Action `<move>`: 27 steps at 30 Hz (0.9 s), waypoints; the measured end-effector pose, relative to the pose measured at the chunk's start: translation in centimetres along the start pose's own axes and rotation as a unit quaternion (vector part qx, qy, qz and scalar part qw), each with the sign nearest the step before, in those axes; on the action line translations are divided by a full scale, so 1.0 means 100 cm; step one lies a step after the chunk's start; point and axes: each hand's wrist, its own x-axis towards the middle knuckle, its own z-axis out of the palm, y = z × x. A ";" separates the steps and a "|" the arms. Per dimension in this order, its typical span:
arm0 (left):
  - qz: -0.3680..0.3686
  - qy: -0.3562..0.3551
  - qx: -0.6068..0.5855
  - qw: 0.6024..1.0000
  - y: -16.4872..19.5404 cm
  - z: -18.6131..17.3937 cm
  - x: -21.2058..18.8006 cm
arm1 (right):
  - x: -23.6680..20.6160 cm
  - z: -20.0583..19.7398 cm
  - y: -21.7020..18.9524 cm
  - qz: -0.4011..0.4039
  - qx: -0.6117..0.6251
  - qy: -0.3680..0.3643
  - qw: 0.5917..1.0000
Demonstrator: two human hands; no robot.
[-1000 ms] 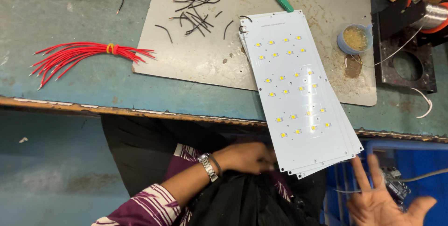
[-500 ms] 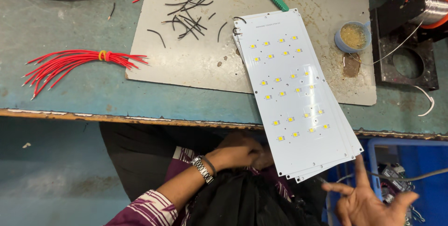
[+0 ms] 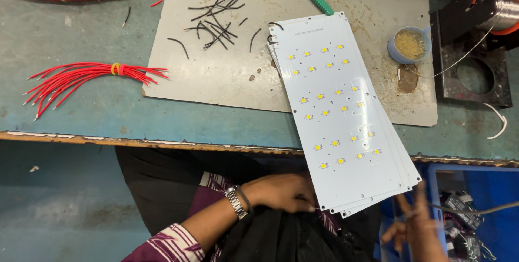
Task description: The person strips the ends of black wires using wire cutters, applies flux, and solders them to an LED panel using a soldering iron and solder wire. The person then trims excess wire and continues soldering additional connections.
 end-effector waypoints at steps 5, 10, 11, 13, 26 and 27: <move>-0.078 0.100 0.008 0.992 -0.003 -0.015 -0.005 | -0.003 -0.013 0.041 0.035 -0.422 0.033 0.905; -0.111 0.113 0.063 0.985 0.001 -0.013 0.002 | -0.021 0.004 0.009 -0.014 0.362 -0.232 0.903; -0.116 0.083 0.025 0.989 0.002 -0.008 0.003 | -0.023 0.014 -0.005 -0.042 0.387 -0.251 0.886; -0.096 0.054 -0.031 0.993 0.000 -0.002 0.008 | -0.025 0.033 -0.029 -0.060 0.334 -0.189 0.921; -0.069 0.093 0.019 0.993 -0.055 0.024 0.006 | -0.079 0.032 -0.021 -0.058 0.271 -0.020 0.961; -0.035 0.106 0.013 0.994 -0.057 0.029 0.005 | -0.085 0.035 -0.028 -0.088 0.348 -0.052 0.932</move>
